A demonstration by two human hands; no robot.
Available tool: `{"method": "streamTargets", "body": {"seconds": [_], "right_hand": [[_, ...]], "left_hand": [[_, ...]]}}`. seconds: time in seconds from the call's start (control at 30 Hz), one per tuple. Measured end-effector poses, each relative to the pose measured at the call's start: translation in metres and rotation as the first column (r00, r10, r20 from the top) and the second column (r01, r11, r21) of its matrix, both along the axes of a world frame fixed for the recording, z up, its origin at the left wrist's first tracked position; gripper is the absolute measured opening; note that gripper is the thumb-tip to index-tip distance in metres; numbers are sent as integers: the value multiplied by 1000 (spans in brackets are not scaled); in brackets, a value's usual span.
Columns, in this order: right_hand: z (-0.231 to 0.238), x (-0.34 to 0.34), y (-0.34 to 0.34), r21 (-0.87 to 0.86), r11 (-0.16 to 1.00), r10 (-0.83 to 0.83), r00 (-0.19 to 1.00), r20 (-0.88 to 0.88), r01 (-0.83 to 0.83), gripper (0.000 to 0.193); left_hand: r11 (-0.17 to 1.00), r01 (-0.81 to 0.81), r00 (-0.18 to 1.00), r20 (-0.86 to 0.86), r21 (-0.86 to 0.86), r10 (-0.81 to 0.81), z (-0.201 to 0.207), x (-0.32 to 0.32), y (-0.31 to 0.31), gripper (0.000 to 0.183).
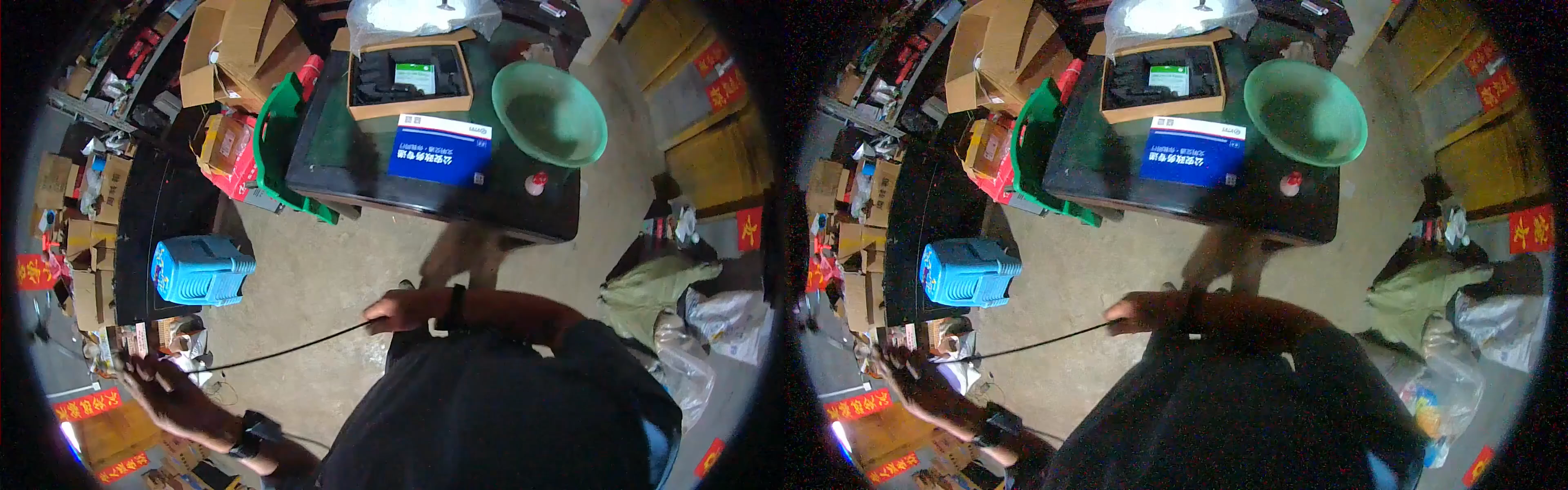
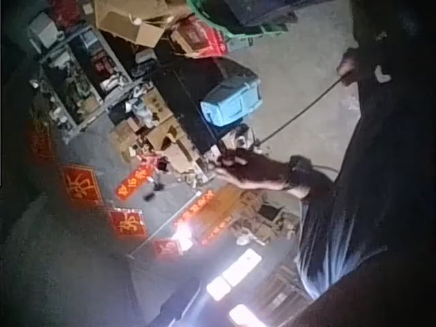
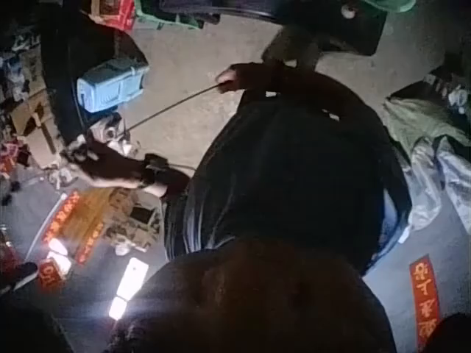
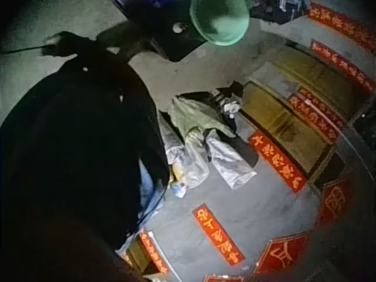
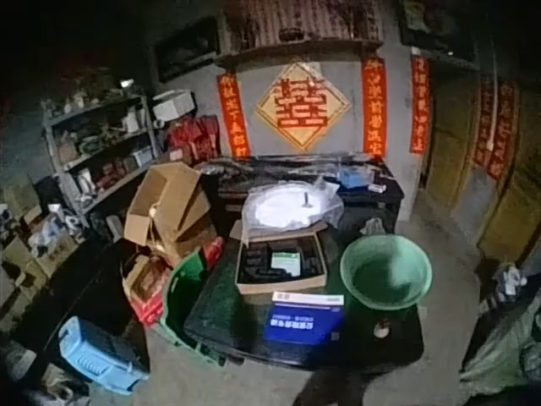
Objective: Repairing and adjusting the control cable on a small tiller machine.
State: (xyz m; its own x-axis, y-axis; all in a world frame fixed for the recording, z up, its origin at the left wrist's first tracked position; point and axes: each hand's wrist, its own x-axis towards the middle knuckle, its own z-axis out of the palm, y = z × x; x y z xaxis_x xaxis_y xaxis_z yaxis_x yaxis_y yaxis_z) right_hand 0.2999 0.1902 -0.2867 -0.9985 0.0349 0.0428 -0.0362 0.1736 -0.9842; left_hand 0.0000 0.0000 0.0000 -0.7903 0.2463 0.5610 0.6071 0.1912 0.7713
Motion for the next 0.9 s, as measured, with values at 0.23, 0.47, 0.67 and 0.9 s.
{"method": "streamTargets", "body": {"seconds": [0.23,0.47,0.67,0.9], "right_hand": [[-103,259,-36,140,927,-367,917,152,348,29],[-165,503,-76,447,847,-516,647,562,287,39],[-148,675,-131,636,625,-778,305,549,453,46],[-163,881,-218,888,460,-887,-30,461,24,41]], "left_hand": [[990,-140,989,-48,-28,138,-33,10,-102,40],[944,162,932,271,287,-242,-114,-55,-178,28],[790,-80,884,-409,-608,-226,-146,58,-125,39],[902,181,965,-108,-393,-240,-193,202,-145,44]]}}
